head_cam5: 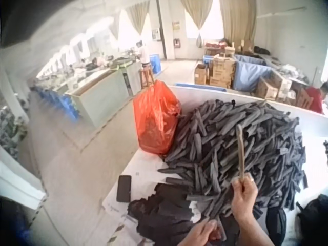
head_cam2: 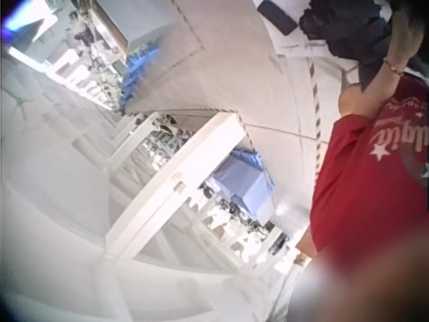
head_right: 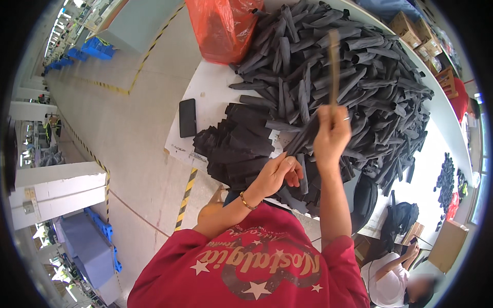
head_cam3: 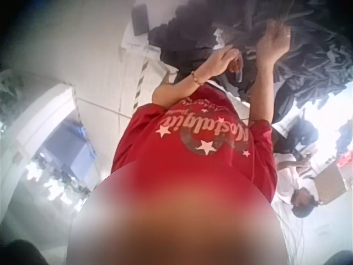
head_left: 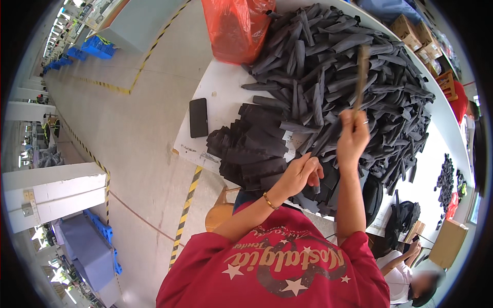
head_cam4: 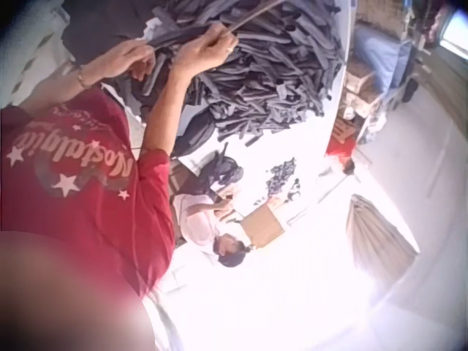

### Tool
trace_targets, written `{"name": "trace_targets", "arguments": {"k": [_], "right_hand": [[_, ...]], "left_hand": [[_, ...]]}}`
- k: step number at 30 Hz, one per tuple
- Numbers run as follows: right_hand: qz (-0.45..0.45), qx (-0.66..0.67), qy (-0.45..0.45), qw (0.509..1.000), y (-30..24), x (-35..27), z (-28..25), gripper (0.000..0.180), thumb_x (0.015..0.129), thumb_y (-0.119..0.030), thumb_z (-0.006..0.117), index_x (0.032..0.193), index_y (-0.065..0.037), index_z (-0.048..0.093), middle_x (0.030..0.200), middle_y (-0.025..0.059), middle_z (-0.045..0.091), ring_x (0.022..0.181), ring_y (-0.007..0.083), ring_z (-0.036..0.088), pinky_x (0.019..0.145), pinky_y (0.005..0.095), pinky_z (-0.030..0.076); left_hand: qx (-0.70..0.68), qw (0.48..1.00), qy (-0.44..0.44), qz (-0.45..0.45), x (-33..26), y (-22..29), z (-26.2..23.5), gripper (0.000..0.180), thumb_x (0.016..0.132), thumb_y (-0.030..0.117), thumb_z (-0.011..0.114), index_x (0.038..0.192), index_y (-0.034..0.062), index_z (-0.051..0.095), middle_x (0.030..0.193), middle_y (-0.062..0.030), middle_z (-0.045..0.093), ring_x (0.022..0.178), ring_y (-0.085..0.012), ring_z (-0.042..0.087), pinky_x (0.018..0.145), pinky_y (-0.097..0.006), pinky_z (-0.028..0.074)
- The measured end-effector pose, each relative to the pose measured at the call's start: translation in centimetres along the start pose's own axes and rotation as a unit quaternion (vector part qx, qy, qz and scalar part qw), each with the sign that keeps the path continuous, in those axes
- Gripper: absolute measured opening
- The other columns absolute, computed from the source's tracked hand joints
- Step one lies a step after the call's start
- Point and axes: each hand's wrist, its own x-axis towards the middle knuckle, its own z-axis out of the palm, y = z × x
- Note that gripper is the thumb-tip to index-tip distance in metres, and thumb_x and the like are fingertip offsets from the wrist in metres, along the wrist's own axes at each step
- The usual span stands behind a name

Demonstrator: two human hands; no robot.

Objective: Sorting and cleaning black foam pieces on a table using a stick.

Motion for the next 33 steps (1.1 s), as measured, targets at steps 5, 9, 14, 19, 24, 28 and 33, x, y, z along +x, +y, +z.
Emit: {"name": "trace_targets", "arguments": {"k": [5, 9, 14, 19, 24, 28, 33], "right_hand": [[0.118, -0.027, 0.192, 0.974, 6.8, 12.8, -6.2, 0.039, 0.094, -0.041, 0.059, 0.094, -0.002, 0.063, 0.069, 0.0004, 0.056, 0.062, 0.0067, 0.051, 0.055, 0.0228, 0.040], [0.073, -0.166, 0.163, 0.970, 8.4, 11.9, -7.1, 0.045, 0.094, -0.040, 0.059, 0.116, -0.001, 0.057, 0.083, 0.0026, 0.061, 0.076, 0.0117, 0.054, 0.070, 0.0262, 0.043], [0.150, -0.055, -0.046, 0.986, 8.1, -0.6, -4.7, 0.024, 0.093, -0.015, 0.062, 0.114, -0.002, 0.058, 0.078, 0.0026, 0.058, 0.069, 0.0077, 0.049, 0.063, 0.0247, 0.044], [0.191, -0.005, -0.194, 0.962, 7.9, -8.6, -6.3, 0.019, 0.091, -0.010, 0.061, 0.107, 0.000, 0.061, 0.071, 0.0022, 0.053, 0.064, 0.0099, 0.048, 0.058, 0.0248, 0.041], [0.119, -0.047, -0.324, 0.938, 7.2, -12.3, -8.6, 0.019, 0.091, -0.011, 0.058, 0.107, -0.002, 0.062, 0.082, 0.0125, 0.065, 0.073, 0.0277, 0.064, 0.066, 0.0352, 0.049], [0.110, -0.050, -0.393, 0.912, 6.7, -13.2, -8.9, 0.019, 0.090, -0.012, 0.057, 0.107, -0.005, 0.063, 0.091, 0.0158, 0.066, 0.083, 0.0347, 0.064, 0.071, 0.0417, 0.051], [0.051, -0.049, -0.403, 0.912, 7.1, -13.4, -8.2, 0.022, 0.091, -0.014, 0.056, 0.110, -0.006, 0.062, 0.091, 0.0161, 0.066, 0.082, 0.0350, 0.064, 0.070, 0.0423, 0.051]], "left_hand": [[0.422, 0.898, 0.070, 0.106, -4.0, -5.7, -5.4, 0.021, 0.091, 0.020, 0.052, 0.077, 0.0036, 0.056, 0.078, -0.0107, 0.063, 0.067, -0.0291, 0.062, 0.063, -0.039, 0.050], [0.505, 0.819, 0.187, 0.198, -1.3, -4.2, -10.5, 0.010, 0.076, 0.012, 0.069, 0.082, 0.0077, 0.062, 0.079, -0.0068, 0.059, 0.078, -0.0291, 0.058, 0.068, -0.039, 0.048], [0.636, 0.718, 0.054, 0.278, 4.0, -4.3, -11.9, 0.013, 0.070, 0.015, 0.075, 0.080, 0.0121, 0.067, 0.088, 0.0001, 0.061, 0.097, -0.0216, 0.054, 0.079, -0.036, 0.043], [0.712, 0.674, -0.075, 0.185, 6.1, -5.7, -13.9, 0.010, 0.068, 0.021, 0.075, 0.072, 0.0151, 0.068, 0.088, 0.0051, 0.060, 0.103, -0.0193, 0.051, 0.086, -0.038, 0.037], [0.628, 0.741, -0.010, 0.236, 5.2, -2.1, -13.9, 0.006, 0.071, 0.020, 0.073, 0.073, 0.0148, 0.072, 0.086, 0.0077, 0.061, 0.101, -0.0171, 0.051, 0.083, -0.037, 0.038], [0.625, 0.746, -0.014, 0.230, 4.7, -1.1, -13.5, 0.006, 0.073, 0.020, 0.074, 0.076, 0.0147, 0.073, 0.088, 0.0076, 0.061, 0.102, -0.0171, 0.050, 0.083, -0.036, 0.038], [0.619, 0.746, -0.014, 0.245, 4.2, -0.8, -12.5, 0.006, 0.073, 0.020, 0.073, 0.077, 0.0152, 0.073, 0.088, 0.0070, 0.061, 0.102, -0.0177, 0.050, 0.083, -0.037, 0.038]]}}
